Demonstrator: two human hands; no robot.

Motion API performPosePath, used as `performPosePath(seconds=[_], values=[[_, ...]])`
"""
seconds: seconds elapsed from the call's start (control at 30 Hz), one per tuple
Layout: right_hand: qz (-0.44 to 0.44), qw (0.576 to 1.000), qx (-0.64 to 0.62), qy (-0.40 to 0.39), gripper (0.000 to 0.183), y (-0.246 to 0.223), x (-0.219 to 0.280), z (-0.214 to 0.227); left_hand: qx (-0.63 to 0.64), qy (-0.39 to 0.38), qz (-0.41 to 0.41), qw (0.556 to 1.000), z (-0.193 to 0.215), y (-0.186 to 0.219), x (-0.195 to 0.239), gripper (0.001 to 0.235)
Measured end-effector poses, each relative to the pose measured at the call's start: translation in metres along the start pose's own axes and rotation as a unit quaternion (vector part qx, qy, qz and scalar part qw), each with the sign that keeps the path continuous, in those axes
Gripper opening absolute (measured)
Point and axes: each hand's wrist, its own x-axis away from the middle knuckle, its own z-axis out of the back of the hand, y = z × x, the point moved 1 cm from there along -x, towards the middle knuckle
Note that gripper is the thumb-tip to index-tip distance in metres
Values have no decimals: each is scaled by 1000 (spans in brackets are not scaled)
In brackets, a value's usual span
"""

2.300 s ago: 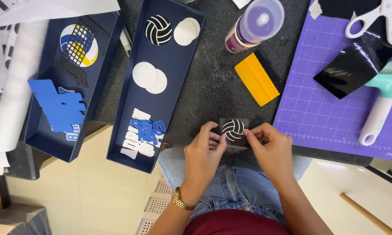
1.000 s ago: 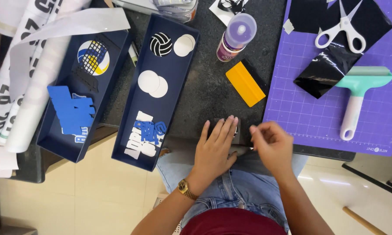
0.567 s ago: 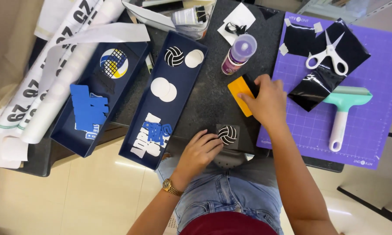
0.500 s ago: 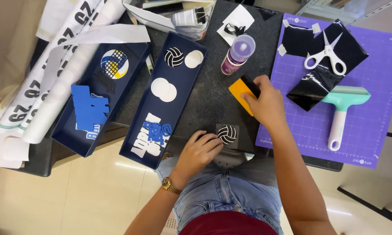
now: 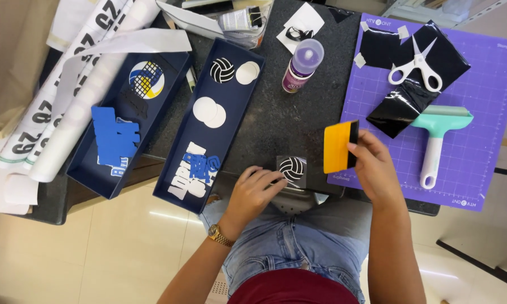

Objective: A person is seen peeling circular vinyl stickers from a backing sheet and carefully applying them to a surface. They use a yellow scraper tool to smooth out the stickers and scissors to cut vinyl material.

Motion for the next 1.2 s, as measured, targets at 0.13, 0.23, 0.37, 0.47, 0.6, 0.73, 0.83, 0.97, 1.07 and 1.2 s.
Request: performPosePath(seconds=[0.13, 0.23, 0.37, 0.47, 0.6, 0.73, 0.83, 0.97, 1.07, 1.2], values=[[-15, 998, -59, 17, 20, 5, 13, 15, 32, 59, 38, 997, 2, 6, -16, 10], [-8, 995, -92, 34, 21, -1, 17, 24, 59, 115, 46, 991, 0, 10, -39, 11], [31, 995, -60, 76, 30, -13, 19, 18, 73, 181, 33, 980, 2, 11, -59, 11], [59, 984, 105, 129, 45, -14, 14, 3, 33, 121, 85, 988, -17, 1, -44, 7], [203, 890, 391, 117, 65, -1, 5, -36, -25, 64, 77, 995, -21, 2, -33, 12], [242, 665, 702, 82, 66, 22, 2, -67, -52, 40, 62, 996, -17, 1, -28, 26], [194, 682, 701, 77, 59, 8, -3, -82, -99, 33, 63, 993, -19, -2, -21, 33], [161, 710, 684, 53, 61, 14, 3, -86, -111, 43, 63, 991, -24, -5, -14, 32], [165, 726, 665, 47, 56, 22, 2, -88, -108, 45, 68, 991, -28, -7, -11, 33], [184, 734, 650, 69, 56, 21, 9, -94, -103, 62, 61, 991, -29, -8, -9, 32]])
